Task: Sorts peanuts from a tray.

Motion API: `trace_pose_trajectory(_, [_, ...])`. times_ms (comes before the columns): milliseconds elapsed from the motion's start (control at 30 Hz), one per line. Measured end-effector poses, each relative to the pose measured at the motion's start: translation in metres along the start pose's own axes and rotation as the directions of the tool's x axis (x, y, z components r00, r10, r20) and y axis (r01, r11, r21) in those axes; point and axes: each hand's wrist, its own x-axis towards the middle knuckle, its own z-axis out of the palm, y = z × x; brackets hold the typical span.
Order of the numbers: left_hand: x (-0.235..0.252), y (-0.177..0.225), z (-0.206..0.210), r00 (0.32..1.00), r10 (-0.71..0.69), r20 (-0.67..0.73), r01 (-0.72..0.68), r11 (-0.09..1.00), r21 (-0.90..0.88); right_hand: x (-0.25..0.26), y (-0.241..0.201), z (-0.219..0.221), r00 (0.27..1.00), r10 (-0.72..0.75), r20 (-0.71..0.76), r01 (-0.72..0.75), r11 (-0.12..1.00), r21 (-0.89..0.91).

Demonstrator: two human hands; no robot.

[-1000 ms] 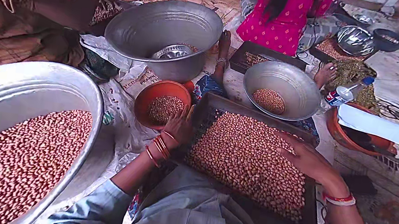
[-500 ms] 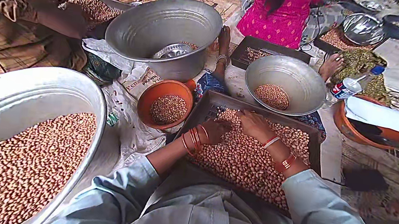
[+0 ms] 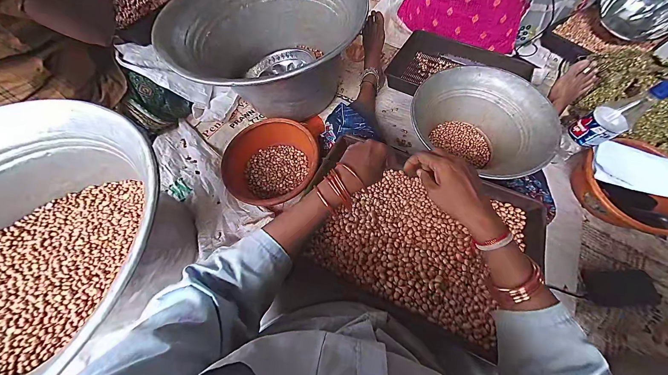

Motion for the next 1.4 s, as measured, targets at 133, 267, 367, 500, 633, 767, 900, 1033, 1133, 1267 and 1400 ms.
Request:
trace_pose_trajectory(133, [0.012,-0.005,0.027,1.000,-0.002,-0.010,0.001,0.998,-0.055,-0.003,0.029,0.001,0.987,0.158,-0.042,-0.153,0.983,0.100])
trace_pose_trajectory(267, [0.019,-0.017,0.043,0.993,0.065,-0.099,-0.073,0.994,-0.076,-0.006,0.045,0.024,0.975,0.219,-0.044,-0.215,0.974,0.076])
trace_pose_trajectory(367, [0.025,-0.019,0.049,0.993,0.070,-0.098,-0.078,0.994,-0.082,-0.009,0.046,0.039,0.977,0.207,-0.049,-0.207,0.978,0.016])
trace_pose_trajectory(500, [0.028,-0.018,0.053,0.993,0.050,-0.107,-0.052,0.999,-0.016,-0.005,0.047,0.060,0.990,0.120,-0.073,-0.123,0.992,-0.041])
trace_pose_trajectory(633, [0.027,-0.021,0.049,0.968,-0.034,-0.247,0.053,0.996,0.070,0.004,0.046,0.077,0.996,0.090,-0.021,-0.092,0.989,-0.118])
trace_pose_trajectory(767, [0.023,-0.022,0.044,0.971,-0.030,-0.236,0.029,1.000,-0.008,0.011,0.054,0.095,0.998,0.058,0.008,-0.055,0.983,-0.176])
trace_pose_trajectory(900, [0.022,-0.018,0.048,0.996,-0.018,-0.090,0.018,1.000,-0.008,0.012,0.051,0.099,0.998,0.064,0.015,-0.060,0.976,-0.208])
trace_pose_trajectory(1033, [0.025,-0.017,0.055,0.998,-0.010,-0.054,0.012,0.999,0.044,0.012,0.053,0.103,0.998,0.061,-0.019,-0.064,0.976,-0.208])
trace_pose_trajectory(1133, [0.025,-0.015,0.055,0.999,-0.024,-0.029,0.026,0.998,0.062,0.011,0.051,0.104,0.998,0.059,-0.032,-0.065,0.975,-0.211])
trace_pose_trajectory(1267, [0.025,-0.034,0.044,0.990,-0.094,-0.102,0.070,0.974,-0.213,0.009,0.045,0.102,0.996,0.094,-0.008,-0.094,0.971,-0.219])
trace_pose_trajectory(1400, [0.022,-0.051,0.038,0.994,-0.104,-0.030,0.032,0.548,-0.836,0.007,0.051,0.106,0.998,0.052,-0.023,-0.055,0.981,-0.187])
